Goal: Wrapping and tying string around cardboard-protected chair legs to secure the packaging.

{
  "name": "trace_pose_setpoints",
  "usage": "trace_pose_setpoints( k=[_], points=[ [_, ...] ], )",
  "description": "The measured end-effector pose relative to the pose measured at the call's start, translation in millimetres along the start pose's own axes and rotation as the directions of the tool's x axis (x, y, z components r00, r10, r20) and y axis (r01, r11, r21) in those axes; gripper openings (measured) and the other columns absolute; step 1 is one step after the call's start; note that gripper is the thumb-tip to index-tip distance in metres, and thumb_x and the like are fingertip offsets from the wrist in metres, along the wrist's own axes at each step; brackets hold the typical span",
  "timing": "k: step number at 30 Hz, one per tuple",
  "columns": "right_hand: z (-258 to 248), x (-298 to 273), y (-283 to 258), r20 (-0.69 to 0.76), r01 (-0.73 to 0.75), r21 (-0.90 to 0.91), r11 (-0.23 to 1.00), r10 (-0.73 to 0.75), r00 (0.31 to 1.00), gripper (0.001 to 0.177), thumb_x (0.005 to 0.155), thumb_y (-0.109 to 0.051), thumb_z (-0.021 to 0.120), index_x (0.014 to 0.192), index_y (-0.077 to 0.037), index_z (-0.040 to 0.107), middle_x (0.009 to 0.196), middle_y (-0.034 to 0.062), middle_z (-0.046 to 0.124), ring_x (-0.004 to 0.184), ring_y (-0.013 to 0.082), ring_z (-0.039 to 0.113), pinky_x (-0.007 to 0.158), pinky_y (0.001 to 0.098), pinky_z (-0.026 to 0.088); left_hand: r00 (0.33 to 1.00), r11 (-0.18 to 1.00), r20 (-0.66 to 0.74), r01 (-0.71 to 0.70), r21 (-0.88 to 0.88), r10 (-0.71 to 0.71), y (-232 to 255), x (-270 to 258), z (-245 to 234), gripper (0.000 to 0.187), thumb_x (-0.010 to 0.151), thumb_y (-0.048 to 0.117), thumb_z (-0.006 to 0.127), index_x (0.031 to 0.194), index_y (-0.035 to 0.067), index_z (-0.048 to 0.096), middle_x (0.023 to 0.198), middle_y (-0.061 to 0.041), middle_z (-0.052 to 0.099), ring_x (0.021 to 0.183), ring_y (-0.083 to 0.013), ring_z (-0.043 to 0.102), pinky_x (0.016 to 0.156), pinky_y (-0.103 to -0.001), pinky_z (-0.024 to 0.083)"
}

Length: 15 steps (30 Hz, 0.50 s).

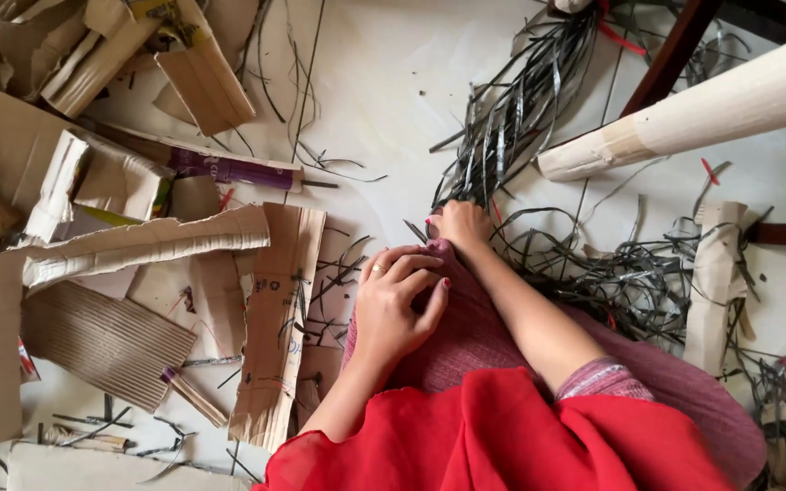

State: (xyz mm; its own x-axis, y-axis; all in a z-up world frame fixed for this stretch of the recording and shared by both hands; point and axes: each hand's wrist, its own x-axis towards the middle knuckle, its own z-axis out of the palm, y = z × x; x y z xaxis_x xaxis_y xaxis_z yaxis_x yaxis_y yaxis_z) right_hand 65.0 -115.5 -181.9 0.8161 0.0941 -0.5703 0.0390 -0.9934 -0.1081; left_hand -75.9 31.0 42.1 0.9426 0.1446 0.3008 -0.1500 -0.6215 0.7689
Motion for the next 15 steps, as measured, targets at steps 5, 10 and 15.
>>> trace_pose_setpoints(
  k=[5,10,15],
  points=[
    [-11.8,-23.7,15.9,-0.002,-0.079,0.105,0.991,0.080,0.997,0.058,0.090,-0.045,0.075,0.127,-0.008,0.051,0.106,0.0240,0.075,0.107,0.0420,0.072,0.089,0.0545,0.060,1.000,1.000,0.012,-0.017,-0.008,0.017,1.5,2.5,-0.6,0.016,0.090,0.029,0.069,0.076,0.021,0.071,0.096,0.006,0.075,0.108,-0.0205,0.068,0.098,-0.043,0.047],
    [2.1,-9.0,48.1,-0.285,0.111,0.569,0.814,0.069,0.956,0.038,0.078,-0.028,0.083,0.110,-0.009,0.073,0.091,0.0167,0.077,0.097,0.0363,0.074,0.082,0.0487,0.060,0.999,1.000,0.033,0.017,-0.008,-0.017,-3.9,-4.9,0.3,0.016,0.091,0.032,0.068,0.079,0.023,0.072,0.099,0.009,0.075,0.110,-0.0187,0.067,0.098,-0.041,0.047],
    [-68.3,-69.1,67.6,-0.189,0.232,0.931,0.282,-0.172,0.967,0.050,0.078,0.001,0.071,0.128,-0.004,0.068,0.103,0.0127,0.077,0.090,0.0197,0.072,0.089,0.0364,0.058,0.984,0.987,0.076,0.163,-0.009,-0.162,-6.0,-3.8,2.0,0.015,0.093,0.034,0.065,0.100,0.023,0.072,0.112,0.004,0.075,0.114,-0.0237,0.067,0.098,-0.045,0.048]
  ],
)
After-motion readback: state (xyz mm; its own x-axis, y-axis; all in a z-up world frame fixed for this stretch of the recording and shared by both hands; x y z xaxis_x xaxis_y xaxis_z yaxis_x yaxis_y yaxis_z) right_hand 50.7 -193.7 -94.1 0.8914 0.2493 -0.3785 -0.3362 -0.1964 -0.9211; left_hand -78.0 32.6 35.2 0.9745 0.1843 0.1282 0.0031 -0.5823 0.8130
